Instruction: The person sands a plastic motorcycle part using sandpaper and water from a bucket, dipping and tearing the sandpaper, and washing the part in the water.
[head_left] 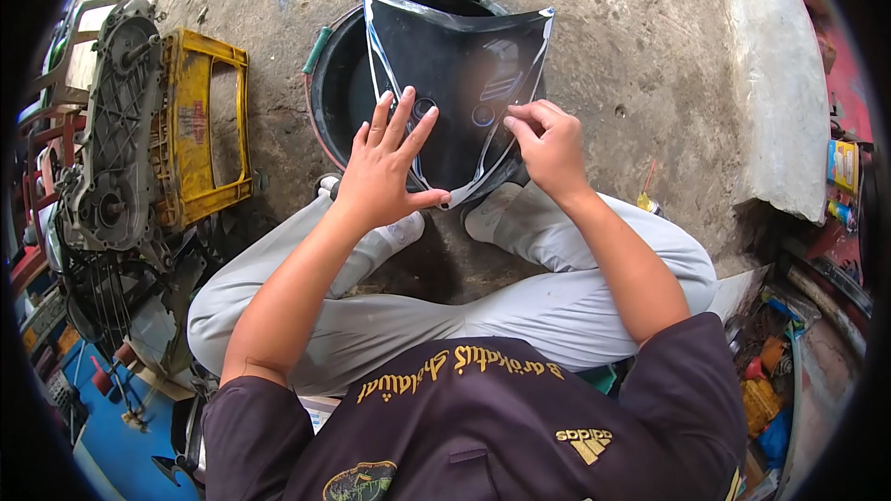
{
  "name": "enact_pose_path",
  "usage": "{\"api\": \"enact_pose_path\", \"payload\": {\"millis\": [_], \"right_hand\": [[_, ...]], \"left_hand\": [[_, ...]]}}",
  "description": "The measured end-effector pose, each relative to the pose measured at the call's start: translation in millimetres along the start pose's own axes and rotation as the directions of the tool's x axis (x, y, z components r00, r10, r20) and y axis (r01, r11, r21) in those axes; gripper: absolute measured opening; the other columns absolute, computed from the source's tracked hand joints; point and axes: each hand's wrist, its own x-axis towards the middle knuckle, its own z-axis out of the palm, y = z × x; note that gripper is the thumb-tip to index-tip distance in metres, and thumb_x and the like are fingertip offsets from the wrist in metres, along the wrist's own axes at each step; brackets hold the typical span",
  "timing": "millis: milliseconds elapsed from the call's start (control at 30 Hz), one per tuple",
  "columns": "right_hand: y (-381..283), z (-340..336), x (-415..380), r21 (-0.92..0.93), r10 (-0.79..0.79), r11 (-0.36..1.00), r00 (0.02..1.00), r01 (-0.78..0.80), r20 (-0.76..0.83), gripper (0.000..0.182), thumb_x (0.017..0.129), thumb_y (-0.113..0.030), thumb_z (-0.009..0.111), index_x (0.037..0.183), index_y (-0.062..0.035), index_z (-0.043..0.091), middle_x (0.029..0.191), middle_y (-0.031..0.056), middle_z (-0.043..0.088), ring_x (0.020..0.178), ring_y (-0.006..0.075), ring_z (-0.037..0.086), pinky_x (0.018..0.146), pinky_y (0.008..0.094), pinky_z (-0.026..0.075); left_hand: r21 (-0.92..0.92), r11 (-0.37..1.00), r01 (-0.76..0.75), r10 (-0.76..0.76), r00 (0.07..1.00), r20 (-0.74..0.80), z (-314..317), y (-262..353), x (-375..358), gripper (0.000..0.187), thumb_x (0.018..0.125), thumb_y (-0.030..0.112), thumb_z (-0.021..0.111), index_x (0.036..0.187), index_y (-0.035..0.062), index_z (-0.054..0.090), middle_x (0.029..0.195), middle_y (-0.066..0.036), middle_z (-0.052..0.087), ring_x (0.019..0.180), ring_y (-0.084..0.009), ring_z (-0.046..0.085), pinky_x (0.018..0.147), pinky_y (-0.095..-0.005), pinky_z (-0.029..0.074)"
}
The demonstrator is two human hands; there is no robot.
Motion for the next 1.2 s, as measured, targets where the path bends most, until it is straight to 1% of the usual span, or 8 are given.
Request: {"api": "enact_pose_path", "payload": {"millis": [433,567,633,700,767,900,1033,1200], "right_hand": [[-7.6,4.3,-4.4,-0.002,-0.012,1.0,0.999,0.012,-0.032,0.011,0.09,-0.005,0.074,0.096,0.004,0.077,0.085,0.0168,0.073,0.073,0.028,0.071,0.067,0.0365,0.053],[-3.1,0.6,4.9,0.016,0.09,0.996,0.994,-0.089,-0.064,0.012,0.089,-0.005,0.074,0.097,0.0031,0.078,0.088,0.0179,0.074,0.077,0.0311,0.073,0.07,0.038,0.055],[-3.2,3.5,-0.5,-0.034,0.073,0.997,0.997,-0.073,-0.01,0.018,0.091,-0.01,0.076,0.102,0.0036,0.079,0.093,0.0155,0.077,0.081,0.021,0.074,0.074,0.0334,0.055],[-6.6,2.6,-2.2,-0.062,0.081,0.995,0.996,-0.079,0.031,0.019,0.091,-0.011,0.076,0.102,0.0033,0.079,0.094,0.0162,0.077,0.081,0.0218,0.074,0.074,0.0337,0.055],[-4.1,1.4,3.0,-0.017,0.002,1.0,1.0,-0.002,-0.006,0.013,0.089,-0.006,0.075,0.097,0.0029,0.077,0.086,0.0181,0.073,0.074,0.0292,0.072,0.069,0.0386,0.054],[-11.7,3.3,0.8,-0.036,0.089,0.995,0.994,-0.091,-0.058,0.01,0.088,-0.005,0.074,0.094,0.0035,0.076,0.083,0.0178,0.072,0.071,0.0287,0.071,0.066,0.0385,0.053],[-7.7,5.7,0.2,-0.058,0.028,0.998,0.999,-0.03,-0.035,0.011,0.089,-0.006,0.074,0.095,0.0026,0.075,0.082,0.0173,0.073,0.071,0.0274,0.071,0.066,0.0378,0.054],[-17.6,-2.1,5.6,-0.036,0.228,0.973,0.973,-0.229,-0.028,0.011,0.088,-0.009,0.077,0.091,0.0012,0.077,0.081,0.0152,0.074,0.069,0.0241,0.071,0.065,0.0366,0.053]], "left_hand": [[-0.017,1.0,-0.02,0.018,0.997,-0.07,7.2,-2.2,-0.5,0.12,0.073,0.068,0.084,0.169,0.0237,0.03,0.179,-0.015,0.01,0.163,-0.0435,0.01,0.121,-0.0638,0.031],[-0.024,1.0,-0.018,0.017,0.998,-0.067,6.5,-4.3,-0.6,0.119,0.073,0.068,0.085,0.169,0.0239,0.03,0.179,-0.015,0.01,0.163,-0.0434,0.011,0.121,-0.0641,0.031],[-0.03,0.999,-0.03,0.027,0.996,-0.086,9.0,-2.2,-2.5,0.119,0.073,0.068,0.085,0.17,0.0239,0.03,0.179,-0.014,0.01,0.163,-0.0433,0.011,0.121,-0.0644,0.031],[-0.02,1.0,-0.013,0.012,0.998,-0.068,7.6,-2.1,-1.2,0.119,0.073,0.068,0.084,0.17,0.0238,0.03,0.179,-0.015,0.01,0.163,-0.0433,0.011,0.121,-0.0648,0.032],[-0.02,1.0,-0.019,0.018,0.997,-0.074,6.6,-2.5,0.6,0.119,0.073,0.069,0.084,0.169,0.0239,0.03,0.179,-0.015,0.011,0.163,-0.0433,0.011,0.121,-0.0648,0.032],[-0.025,0.999,-0.047,0.044,0.993,-0.111,11.0,-5.1,-1.5,0.119,0.073,0.069,0.083,0.169,0.024,0.03,0.179,-0.015,0.011,0.163,-0.0435,0.012,0.12,-0.065,0.032],[-0.021,0.999,-0.027,0.026,0.997,-0.078,5.6,-3.5,-1.7,0.118,0.073,0.069,0.083,0.169,0.0238,0.03,0.179,-0.015,0.011,0.163,-0.0436,0.012,0.12,-0.0648,0.033],[-0.032,0.999,-0.027,0.024,0.996,-0.086,8.6,-3.7,-3.3,0.118,0.073,0.069,0.084,0.169,0.0241,0.031,0.179,-0.014,0.012,0.163,-0.0436,0.013,0.12,-0.0652,0.033]]}}
